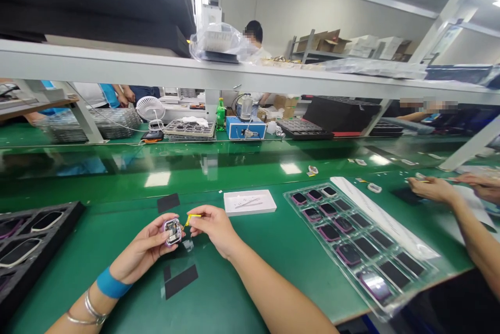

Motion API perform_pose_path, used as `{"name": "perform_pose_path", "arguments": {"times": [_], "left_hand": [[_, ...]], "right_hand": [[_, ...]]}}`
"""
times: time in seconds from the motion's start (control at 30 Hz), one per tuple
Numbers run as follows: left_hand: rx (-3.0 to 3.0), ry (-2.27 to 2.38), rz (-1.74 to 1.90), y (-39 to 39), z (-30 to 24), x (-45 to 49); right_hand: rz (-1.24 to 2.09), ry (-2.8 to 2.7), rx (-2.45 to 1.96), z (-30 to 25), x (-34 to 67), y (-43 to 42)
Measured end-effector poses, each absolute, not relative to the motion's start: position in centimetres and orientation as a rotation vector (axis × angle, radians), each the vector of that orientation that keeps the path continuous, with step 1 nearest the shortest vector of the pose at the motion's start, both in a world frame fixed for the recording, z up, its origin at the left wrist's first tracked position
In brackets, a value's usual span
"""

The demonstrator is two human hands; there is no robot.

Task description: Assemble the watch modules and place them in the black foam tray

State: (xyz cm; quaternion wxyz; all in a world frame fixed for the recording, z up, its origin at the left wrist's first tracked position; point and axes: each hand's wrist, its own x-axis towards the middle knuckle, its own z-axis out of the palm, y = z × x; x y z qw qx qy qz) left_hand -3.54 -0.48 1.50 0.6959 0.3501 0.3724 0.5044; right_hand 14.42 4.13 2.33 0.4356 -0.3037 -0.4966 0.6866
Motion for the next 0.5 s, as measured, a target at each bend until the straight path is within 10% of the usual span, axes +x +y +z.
{"name": "perform_pose_path", "arguments": {"times": [0.5], "left_hand": [[0.847,0.887,0.932,-0.5,1.2,-2.2]], "right_hand": [[0.903,-1.880,-0.837,2.0,14.1,2.8]]}}
